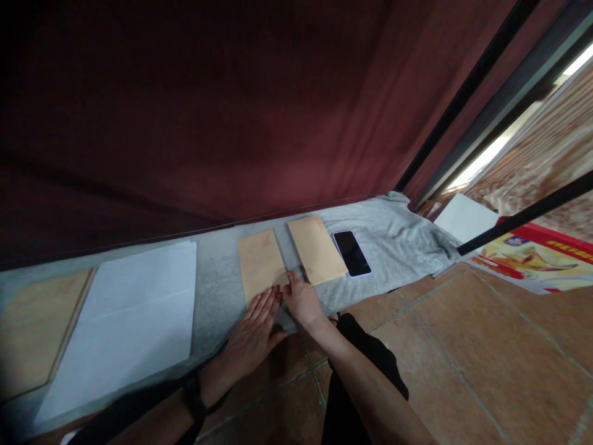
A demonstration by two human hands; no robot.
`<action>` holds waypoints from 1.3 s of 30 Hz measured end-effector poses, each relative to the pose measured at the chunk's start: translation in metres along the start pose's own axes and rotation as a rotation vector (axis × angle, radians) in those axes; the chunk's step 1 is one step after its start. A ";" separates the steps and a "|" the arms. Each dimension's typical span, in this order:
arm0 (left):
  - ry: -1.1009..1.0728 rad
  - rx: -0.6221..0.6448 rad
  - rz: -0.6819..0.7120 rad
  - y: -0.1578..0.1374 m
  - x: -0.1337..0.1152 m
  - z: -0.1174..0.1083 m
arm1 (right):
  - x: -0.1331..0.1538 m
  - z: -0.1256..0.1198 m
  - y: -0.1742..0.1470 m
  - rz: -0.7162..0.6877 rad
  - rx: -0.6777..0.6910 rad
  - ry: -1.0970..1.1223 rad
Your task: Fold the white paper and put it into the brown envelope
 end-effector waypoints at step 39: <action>0.040 0.071 -0.046 -0.046 0.034 -0.014 | -0.011 0.047 -0.057 -0.594 -0.215 -0.417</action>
Point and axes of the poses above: each hand's wrist, its own y-axis towards the middle knuckle, its own z-axis out of the palm, x = y × z, the point moved 3 cm from there along y, towards the middle knuckle, and after that the axes turned 5 degrees about y, right-handed, at the moved point
